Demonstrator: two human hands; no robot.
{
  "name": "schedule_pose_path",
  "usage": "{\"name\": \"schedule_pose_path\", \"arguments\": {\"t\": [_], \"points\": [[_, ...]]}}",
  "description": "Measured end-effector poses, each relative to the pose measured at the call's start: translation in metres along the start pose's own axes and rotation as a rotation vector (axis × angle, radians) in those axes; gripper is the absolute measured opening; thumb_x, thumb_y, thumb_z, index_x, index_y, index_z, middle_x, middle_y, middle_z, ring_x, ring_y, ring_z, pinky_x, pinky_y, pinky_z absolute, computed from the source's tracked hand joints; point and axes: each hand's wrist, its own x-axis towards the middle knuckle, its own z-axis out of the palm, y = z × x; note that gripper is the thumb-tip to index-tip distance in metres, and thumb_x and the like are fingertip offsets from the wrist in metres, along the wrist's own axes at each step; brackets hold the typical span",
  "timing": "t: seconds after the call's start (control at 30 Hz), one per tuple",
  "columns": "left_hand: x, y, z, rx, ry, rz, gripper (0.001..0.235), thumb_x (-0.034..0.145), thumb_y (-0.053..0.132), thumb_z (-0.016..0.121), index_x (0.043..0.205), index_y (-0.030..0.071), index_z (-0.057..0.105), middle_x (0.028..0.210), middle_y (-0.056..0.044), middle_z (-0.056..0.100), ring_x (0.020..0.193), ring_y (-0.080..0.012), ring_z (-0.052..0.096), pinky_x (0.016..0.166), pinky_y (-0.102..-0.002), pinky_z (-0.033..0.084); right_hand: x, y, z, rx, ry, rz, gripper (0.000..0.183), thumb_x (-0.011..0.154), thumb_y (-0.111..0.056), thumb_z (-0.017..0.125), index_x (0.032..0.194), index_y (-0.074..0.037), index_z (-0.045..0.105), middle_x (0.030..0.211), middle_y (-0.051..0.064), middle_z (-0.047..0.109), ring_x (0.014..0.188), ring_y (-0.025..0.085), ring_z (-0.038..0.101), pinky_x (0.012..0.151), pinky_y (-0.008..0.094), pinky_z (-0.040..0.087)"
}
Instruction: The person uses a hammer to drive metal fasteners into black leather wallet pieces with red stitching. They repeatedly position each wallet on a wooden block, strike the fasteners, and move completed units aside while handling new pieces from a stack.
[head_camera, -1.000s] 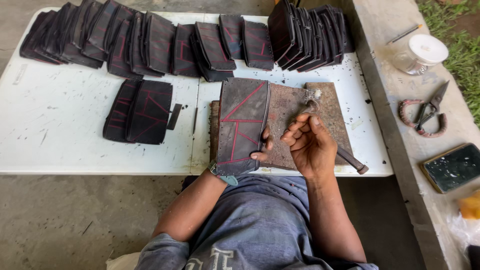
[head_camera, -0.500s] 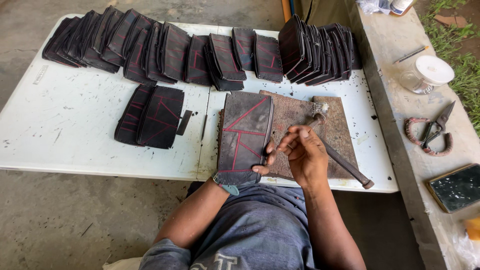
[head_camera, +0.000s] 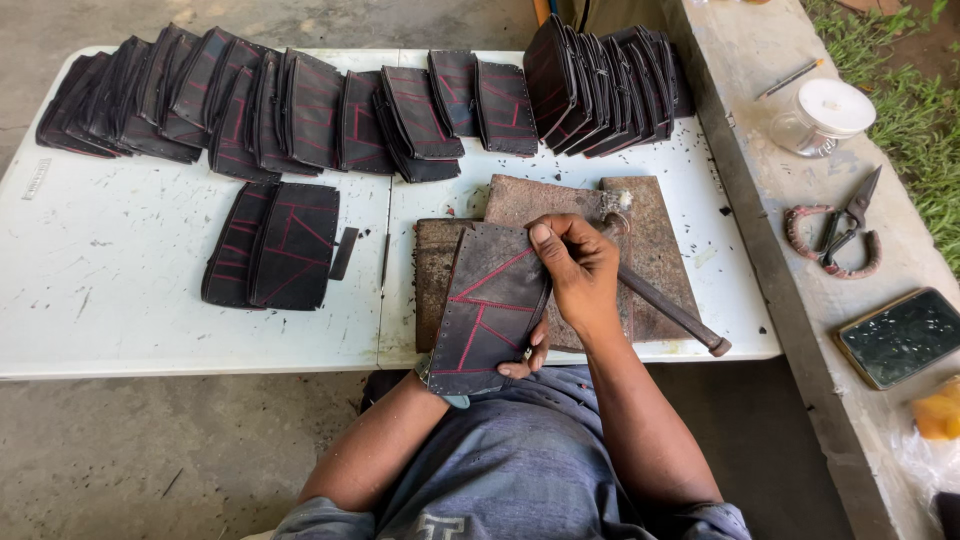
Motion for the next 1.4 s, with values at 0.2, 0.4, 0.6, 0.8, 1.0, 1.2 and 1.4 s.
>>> {"name": "schedule_pose_path", "arguments": {"t": [0.2, 0.4, 0.6, 0.8, 1.0, 1.2, 1.4], "points": [[0.0, -0.001, -0.001, 0.17, 0.249, 0.145, 0.057, 0.098, 0.051, 0.056, 0.122, -0.001, 0.059, 0.099, -0.024, 0.064, 0.087, -0.0374, 0.066, 0.053, -0.032, 0.047, 0.004, 0.008, -0.015, -0.038, 0.071, 0.057, 0.032, 0.11, -0.03, 0.061, 0.111, 0.0, 0.071, 0.091, 0.007, 0.07, 0.08, 0.014, 0.063, 0.076, 0.029, 0.052], [-0.069, 0.09, 0.025, 0.798, 0.913, 0.5, 0.031, 0.105, 0.03, 0.069, 0.118, 0.002, 0.067, 0.085, -0.003, 0.062, 0.068, -0.017, 0.052, 0.051, -0.027, 0.038, -0.001, 0.029, -0.047, 0.143, 0.016, 0.128, 0.043, 0.111, -0.029, 0.054, 0.145, -0.003, 0.051, 0.117, 0.011, 0.067, 0.096, 0.018, 0.07, 0.086, 0.034, 0.059], [-0.16, 0.158, 0.06, 1.885, 1.694, 0.698, 0.031, 0.099, 0.025, 0.072, 0.118, 0.001, 0.072, 0.104, -0.014, 0.076, 0.095, -0.0291, 0.072, 0.085, -0.039, 0.056, -0.008, 0.06, -0.021, -0.064, -0.119, 0.107, 0.04, 0.107, -0.026, 0.058, 0.14, -0.004, 0.056, 0.115, 0.012, 0.068, 0.097, 0.019, 0.071, 0.087, 0.033, 0.059], [-0.198, 0.162, 0.057, 2.052, 2.058, 0.151, 0.07, 0.087, 0.04, 0.081, 0.13, -0.009, 0.057, 0.124, -0.033, 0.058, 0.107, -0.0476, 0.063, 0.089, -0.049, 0.053, -0.026, 0.067, 0.076, -0.724, -0.678, -0.12, 0.05, 0.094, -0.036, 0.069, 0.138, -0.014, 0.061, 0.13, 0.011, 0.064, 0.121, 0.032, 0.062, 0.105, 0.048, 0.048], [-0.199, 0.145, 0.051, 1.91, 2.033, 0.198, 0.064, 0.09, 0.044, 0.079, 0.123, -0.007, 0.057, 0.124, -0.029, 0.063, 0.109, -0.0425, 0.067, 0.091, -0.047, 0.054, -0.026, 0.097, 0.167, -1.073, -1.027, -0.181, 0.07, 0.095, -0.048, 0.062, 0.153, -0.018, 0.038, 0.16, 0.013, 0.036, 0.148, 0.039, 0.028, 0.114, 0.071, 0.015], [-0.202, 0.147, 0.06, 1.603, 1.981, 0.455, 0.06, 0.091, 0.028, 0.076, 0.138, 0.006, 0.046, 0.11, -0.027, 0.072, 0.102, -0.0392, 0.073, 0.088, -0.045, 0.057, -0.02, 0.102, 0.176, -1.052, -1.082, -0.096, 0.077, 0.095, -0.053, 0.056, 0.159, -0.021, 0.03, 0.164, 0.009, 0.033, 0.153, 0.034, 0.026, 0.118, 0.07, 0.017], [-0.239, 0.156, 0.032, 2.183, 1.953, 0.606, 0.057, 0.083, 0.022, 0.085, 0.131, 0.007, 0.059, 0.115, -0.027, 0.068, 0.102, -0.0439, 0.066, 0.085, -0.049, 0.054, -0.017, 0.098, 0.188, -1.194, -1.068, 0.005, 0.09, 0.096, -0.071, 0.04, 0.163, -0.016, 0.016, 0.17, 0.013, 0.011, 0.157, 0.032, 0.007, 0.124, 0.061, 0.01]]}}
